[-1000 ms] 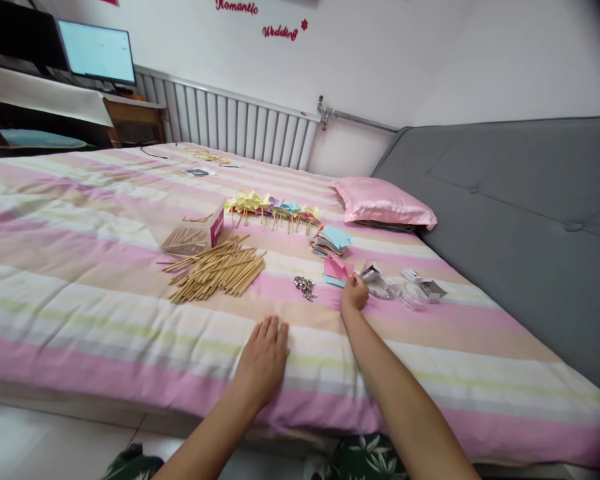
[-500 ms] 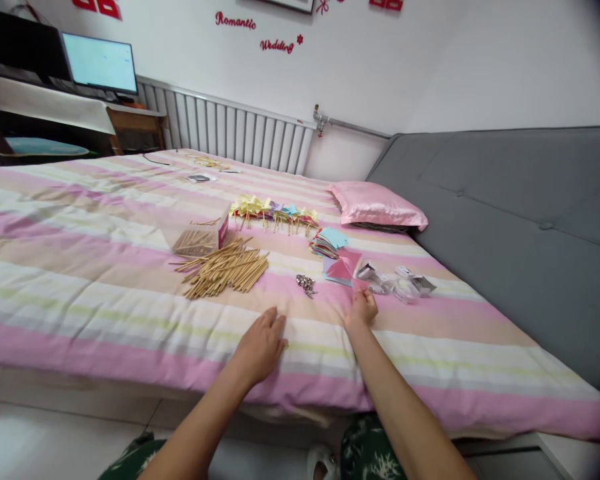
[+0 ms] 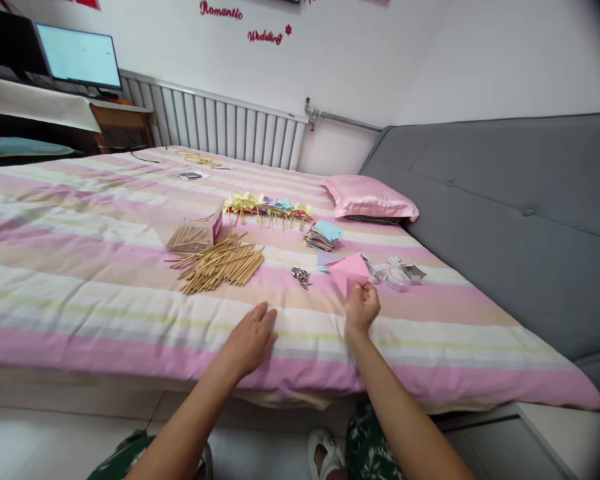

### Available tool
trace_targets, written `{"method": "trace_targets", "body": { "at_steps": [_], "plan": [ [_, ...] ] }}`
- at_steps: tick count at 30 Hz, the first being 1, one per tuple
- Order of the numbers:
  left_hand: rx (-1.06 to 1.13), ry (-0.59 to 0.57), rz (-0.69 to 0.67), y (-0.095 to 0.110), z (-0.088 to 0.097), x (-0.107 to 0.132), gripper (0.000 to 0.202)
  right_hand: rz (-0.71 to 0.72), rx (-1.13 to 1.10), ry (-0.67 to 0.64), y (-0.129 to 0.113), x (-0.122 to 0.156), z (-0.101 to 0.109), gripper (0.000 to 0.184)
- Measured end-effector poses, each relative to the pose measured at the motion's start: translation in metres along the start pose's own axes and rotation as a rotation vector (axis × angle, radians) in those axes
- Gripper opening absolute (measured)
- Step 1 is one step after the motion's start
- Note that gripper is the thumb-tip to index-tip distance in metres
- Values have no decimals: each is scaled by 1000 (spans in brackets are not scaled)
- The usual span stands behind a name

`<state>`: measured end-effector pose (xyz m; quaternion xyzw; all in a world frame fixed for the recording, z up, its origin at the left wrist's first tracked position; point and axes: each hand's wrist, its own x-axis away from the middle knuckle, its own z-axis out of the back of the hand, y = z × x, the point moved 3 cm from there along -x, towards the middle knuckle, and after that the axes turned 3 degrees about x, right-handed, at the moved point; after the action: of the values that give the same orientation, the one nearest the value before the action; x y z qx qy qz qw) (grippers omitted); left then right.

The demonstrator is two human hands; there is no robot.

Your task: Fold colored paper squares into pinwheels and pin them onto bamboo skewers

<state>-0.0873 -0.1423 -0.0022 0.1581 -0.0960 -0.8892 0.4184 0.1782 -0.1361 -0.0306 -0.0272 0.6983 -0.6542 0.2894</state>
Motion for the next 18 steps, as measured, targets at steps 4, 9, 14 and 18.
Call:
{"method": "trace_targets", "body": {
  "at_steps": [4,9,14,18],
  "plan": [
    [-5,-14,-1,2,1,-2,39,191,69,-33,-27,-1,3,26],
    [-23,-30,8,3,1,-4,40,500,139,-109,-47,2,3,24],
    [-46,-42,-3,3,0,-7,41,727,198,-308,-60,29,-5,20],
    [-54,-32,14,2,2,-9,40,792,170,-507,-68,66,-11,21]
  ]
}}
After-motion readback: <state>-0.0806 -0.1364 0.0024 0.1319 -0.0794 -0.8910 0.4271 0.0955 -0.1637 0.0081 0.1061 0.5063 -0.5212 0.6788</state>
